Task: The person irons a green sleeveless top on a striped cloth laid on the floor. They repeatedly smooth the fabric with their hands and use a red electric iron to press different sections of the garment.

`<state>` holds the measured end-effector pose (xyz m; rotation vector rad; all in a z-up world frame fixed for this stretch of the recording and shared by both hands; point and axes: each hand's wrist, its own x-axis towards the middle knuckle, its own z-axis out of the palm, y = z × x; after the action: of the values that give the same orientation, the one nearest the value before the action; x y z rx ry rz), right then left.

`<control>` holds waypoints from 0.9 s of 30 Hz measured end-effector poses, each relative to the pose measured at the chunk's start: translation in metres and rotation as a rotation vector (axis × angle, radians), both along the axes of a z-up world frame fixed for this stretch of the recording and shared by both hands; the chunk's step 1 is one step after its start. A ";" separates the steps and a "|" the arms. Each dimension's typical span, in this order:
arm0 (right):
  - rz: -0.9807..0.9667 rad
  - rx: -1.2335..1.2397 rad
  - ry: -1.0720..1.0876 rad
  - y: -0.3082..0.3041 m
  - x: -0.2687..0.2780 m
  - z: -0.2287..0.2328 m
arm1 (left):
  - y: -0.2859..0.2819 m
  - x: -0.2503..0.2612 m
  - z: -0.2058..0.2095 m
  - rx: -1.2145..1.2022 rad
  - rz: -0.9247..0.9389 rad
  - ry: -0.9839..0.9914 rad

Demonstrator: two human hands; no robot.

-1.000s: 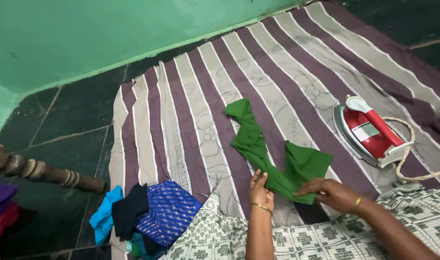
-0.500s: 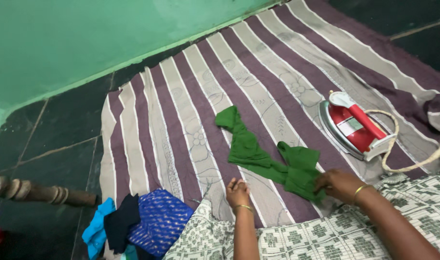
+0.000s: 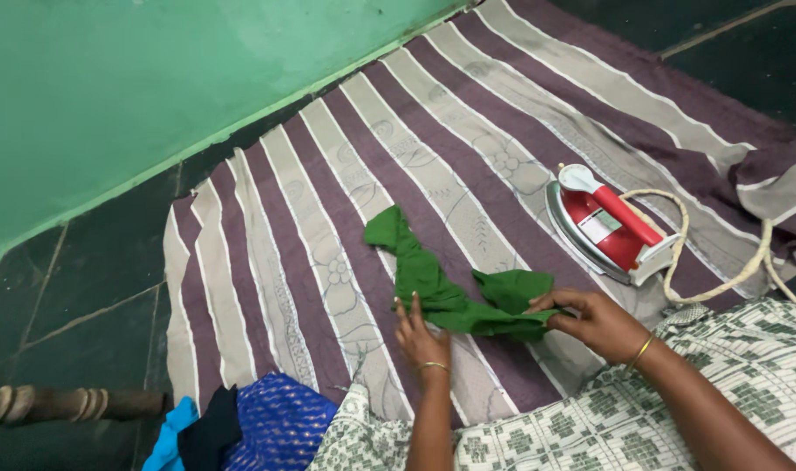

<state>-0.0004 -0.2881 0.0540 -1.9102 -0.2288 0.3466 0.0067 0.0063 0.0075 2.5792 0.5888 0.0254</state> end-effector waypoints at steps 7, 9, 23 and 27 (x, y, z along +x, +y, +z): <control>-0.199 -0.097 0.021 -0.004 0.014 -0.007 | 0.026 0.023 -0.033 0.346 -0.368 -0.241; -0.227 -0.121 0.012 -0.002 0.017 -0.006 | 0.028 0.027 -0.047 0.374 -0.502 -0.284; -0.328 0.023 0.024 0.008 0.013 0.008 | 0.034 0.043 -0.038 0.293 -0.449 -0.266; -0.284 -0.032 -0.119 0.011 0.008 0.033 | 0.077 0.034 0.003 0.115 -0.387 -0.431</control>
<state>0.0077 -0.2771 0.0872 -1.9651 -0.0285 0.0464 0.0408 0.0837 0.0104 2.6354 -0.0723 0.4816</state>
